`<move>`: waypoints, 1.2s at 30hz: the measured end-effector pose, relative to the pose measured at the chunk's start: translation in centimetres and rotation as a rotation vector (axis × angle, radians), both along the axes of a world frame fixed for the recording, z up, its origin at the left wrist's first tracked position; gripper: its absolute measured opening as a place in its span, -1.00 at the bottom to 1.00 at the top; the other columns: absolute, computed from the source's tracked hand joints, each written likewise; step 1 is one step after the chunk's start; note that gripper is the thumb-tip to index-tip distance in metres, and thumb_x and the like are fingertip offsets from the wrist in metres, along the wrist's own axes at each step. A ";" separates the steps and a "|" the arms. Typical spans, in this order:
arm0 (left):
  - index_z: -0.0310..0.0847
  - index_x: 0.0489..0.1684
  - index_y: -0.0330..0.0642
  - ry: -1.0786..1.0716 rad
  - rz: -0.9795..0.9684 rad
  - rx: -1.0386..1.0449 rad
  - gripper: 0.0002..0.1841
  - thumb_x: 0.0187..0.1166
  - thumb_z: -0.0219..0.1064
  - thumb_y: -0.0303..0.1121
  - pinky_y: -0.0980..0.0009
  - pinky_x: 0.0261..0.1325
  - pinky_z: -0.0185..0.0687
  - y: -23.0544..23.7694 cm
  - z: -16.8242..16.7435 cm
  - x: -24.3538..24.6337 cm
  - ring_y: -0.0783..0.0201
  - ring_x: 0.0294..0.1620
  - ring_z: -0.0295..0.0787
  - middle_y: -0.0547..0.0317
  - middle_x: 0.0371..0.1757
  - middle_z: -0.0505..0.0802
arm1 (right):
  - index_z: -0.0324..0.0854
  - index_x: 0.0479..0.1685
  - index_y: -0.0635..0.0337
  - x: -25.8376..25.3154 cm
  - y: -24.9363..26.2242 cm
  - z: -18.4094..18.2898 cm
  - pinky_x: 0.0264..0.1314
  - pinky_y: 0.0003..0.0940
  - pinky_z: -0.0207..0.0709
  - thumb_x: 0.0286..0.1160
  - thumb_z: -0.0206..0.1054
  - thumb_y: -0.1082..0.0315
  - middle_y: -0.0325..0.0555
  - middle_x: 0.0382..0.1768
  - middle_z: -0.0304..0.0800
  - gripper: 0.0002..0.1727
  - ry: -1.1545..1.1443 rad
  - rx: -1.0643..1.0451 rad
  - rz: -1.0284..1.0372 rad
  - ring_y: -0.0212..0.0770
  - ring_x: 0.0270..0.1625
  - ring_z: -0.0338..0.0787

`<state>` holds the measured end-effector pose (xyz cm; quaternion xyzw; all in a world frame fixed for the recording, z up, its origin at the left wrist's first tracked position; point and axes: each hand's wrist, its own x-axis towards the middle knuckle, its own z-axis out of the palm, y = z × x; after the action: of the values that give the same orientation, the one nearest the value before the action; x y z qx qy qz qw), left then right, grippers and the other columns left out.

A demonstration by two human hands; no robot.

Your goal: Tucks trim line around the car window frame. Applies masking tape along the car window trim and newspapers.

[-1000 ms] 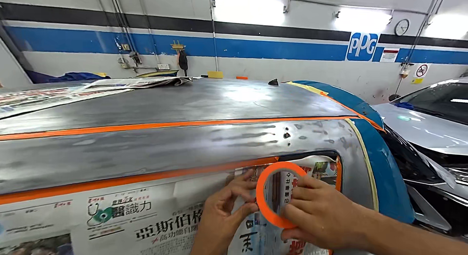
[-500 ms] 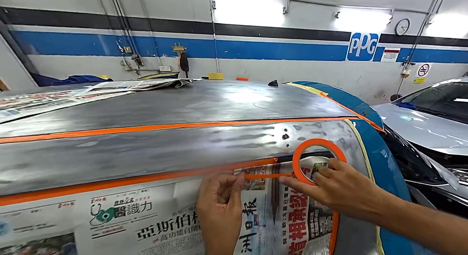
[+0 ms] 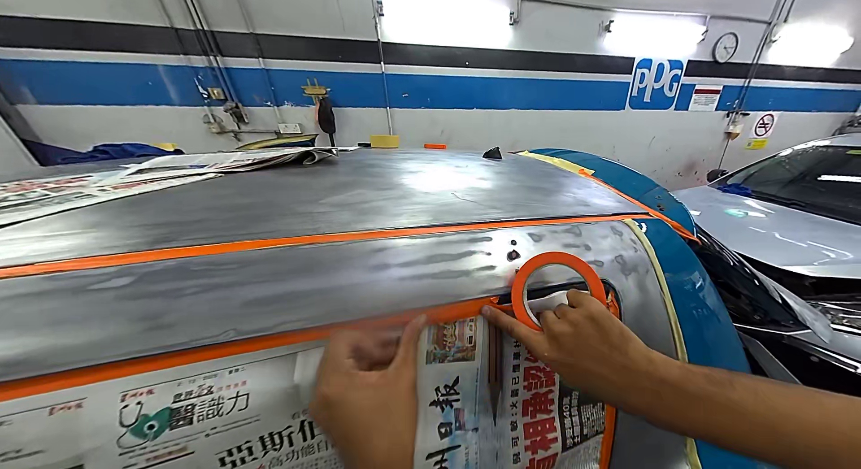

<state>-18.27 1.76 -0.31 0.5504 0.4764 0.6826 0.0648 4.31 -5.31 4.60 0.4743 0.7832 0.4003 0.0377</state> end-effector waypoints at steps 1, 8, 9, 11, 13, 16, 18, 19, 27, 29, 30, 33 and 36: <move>0.39 -0.58 -0.18 0.039 0.063 0.001 -0.49 0.15 0.74 -0.13 0.43 -0.47 0.43 0.2 -0.1 -0.5 0.40 -0.54 0.52 0.20 -0.50 0.58 | 0.17 0.88 -0.27 -0.1 -0.1 0.2 -0.53 -0.29 0.37 0.46 0.27 0.56 -0.19 -0.75 0.41 -0.10 0.006 -0.022 -0.007 -0.15 -0.71 0.51; 0.49 0.51 -0.48 0.564 -0.039 0.220 -0.34 0.65 0.18 -0.03 -0.24 0.70 0.17 -2.4 -4.2 5.4 -0.45 0.69 0.30 -0.55 0.59 0.49 | 0.03 0.93 -0.28 -0.1 0.0 0.1 -0.55 -0.24 0.45 0.54 0.26 0.49 -0.08 -0.60 0.55 -0.09 0.148 -0.142 -0.006 -0.05 -0.60 0.63; 0.32 0.66 -0.52 0.662 0.007 0.207 -0.16 0.67 0.04 0.14 -0.30 0.75 0.02 -1.9 -5.0 6.8 -0.49 0.75 0.19 -0.53 0.68 0.40 | 0.05 0.92 -0.32 0.4 0.1 -0.3 -0.55 -0.24 0.47 0.60 0.24 0.42 -0.07 -0.55 0.56 -0.14 0.168 -0.129 0.016 -0.04 -0.56 0.65; 0.28 0.69 -0.52 0.741 0.174 0.225 -0.04 0.66 -0.14 0.31 -0.30 0.75 -0.02 -0.9 -5.8 8.4 -0.49 0.74 0.21 -0.50 0.68 0.41 | 0.06 0.91 -0.39 2.3 0.0 -1.0 -0.54 -0.24 0.51 0.69 0.21 0.33 -0.07 -0.49 0.57 -0.21 0.183 -0.070 0.092 -0.04 -0.53 0.65; 0.26 0.71 -0.49 0.755 0.238 0.201 -0.01 0.66 -0.19 0.35 -0.29 0.77 -0.08 -0.8 -5.5 8.9 -0.50 0.75 0.18 -0.51 0.69 0.40 | 0.16 0.87 -0.36 5.3 -0.8 -1.2 -0.57 -0.25 0.54 0.70 0.22 0.30 -0.09 -0.48 0.57 -0.27 0.197 -0.005 0.170 -0.07 -0.56 0.62; 0.26 0.73 -0.44 0.763 0.252 0.168 0.03 0.62 -0.20 0.42 -0.31 0.77 -0.12 -1.3 -5.5 9.1 -0.55 0.75 0.12 -0.55 0.70 0.35 | 0.28 0.79 -0.50 11.0 -2.7 -1.8 -0.63 -0.26 0.52 0.68 0.24 0.34 -0.12 -0.54 0.57 -0.29 0.201 0.015 0.119 -0.10 -0.60 0.64; 0.27 0.75 -0.37 0.778 0.238 0.164 0.01 0.62 -0.21 0.43 -0.36 0.76 -0.18 -1.4 -5.5 9.2 -0.61 0.76 0.05 -0.61 0.72 0.29 | 0.26 0.79 -0.61 13.9 -3.1 -1.5 -0.68 -0.30 0.41 0.67 0.24 0.34 -0.17 -0.61 0.48 -0.26 0.161 0.050 0.070 -0.13 -0.65 0.57; 0.27 0.77 -0.31 0.788 0.238 0.163 0.00 0.61 -0.21 0.44 -0.40 0.75 -0.22 -1.4 -5.4 9.4 -0.65 0.76 0.00 -0.64 0.72 0.25 | 0.23 0.79 -0.66 14.5 -3.0 -1.4 -0.69 -0.32 0.36 0.69 0.21 0.34 -0.19 -0.61 0.44 -0.26 0.142 0.072 0.053 -0.15 -0.66 0.54; 0.42 0.73 0.19 0.793 0.188 0.130 -0.08 0.48 -0.09 0.56 -0.62 0.64 -0.25 -2.3 -4.5 13.7 -0.81 0.70 -0.06 -0.73 0.70 0.23 | 0.19 0.80 -0.72 13.3 -2.4 -2.0 -0.70 -0.32 0.32 0.67 0.20 0.36 -0.17 -0.62 0.47 -0.21 0.191 0.081 -0.048 -0.13 -0.66 0.55; 0.45 0.71 0.23 0.839 0.177 0.141 -0.10 0.45 -0.05 0.57 -0.58 0.65 -0.19 -2.5 -4.5 15.5 -0.76 0.70 0.01 -0.64 0.70 0.29 | 0.18 0.81 -0.68 13.3 -2.6 -2.1 -0.70 -0.32 0.32 0.70 0.17 0.31 -0.18 -0.61 0.46 -0.25 0.202 0.079 -0.058 -0.14 -0.66 0.54; 0.46 0.71 0.22 0.851 0.162 0.164 -0.09 0.43 -0.01 0.57 -0.58 0.65 -0.19 -2.5 -4.6 16.4 -0.75 0.70 0.02 -0.62 0.71 0.30 | 0.19 0.82 -0.62 13.3 -2.7 -2.2 -0.69 -0.32 0.34 0.74 0.15 0.26 -0.19 -0.60 0.47 -0.30 0.214 0.089 -0.059 -0.15 -0.66 0.53; 0.47 0.70 0.14 0.897 0.151 0.209 -0.02 0.34 0.06 0.60 -0.51 0.66 -0.08 -2.6 -5.0 18.0 -0.70 0.69 0.12 -0.56 0.69 0.36 | 0.37 0.77 -0.21 13.4 -3.0 -3.3 -0.66 -0.31 0.44 0.77 0.11 0.18 -0.23 -0.61 0.53 -0.44 0.312 0.167 -0.079 -0.16 -0.65 0.59; 0.45 0.72 0.14 0.927 0.145 0.196 0.03 0.31 0.04 0.64 -0.52 0.68 -0.15 -2.6 -4.9 18.0 -0.69 0.71 0.08 -0.58 0.71 0.33 | 0.67 0.28 -0.05 12.6 -2.9 -4.6 -0.68 -0.26 0.51 0.68 0.24 0.24 -0.17 -0.57 0.62 -0.71 0.456 0.245 -0.218 -0.12 -0.63 0.68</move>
<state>-0.28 -0.81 -5.22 0.7656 0.4258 0.4097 -0.2544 16.88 -8.20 0.01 0.6344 0.6618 0.3685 -0.1541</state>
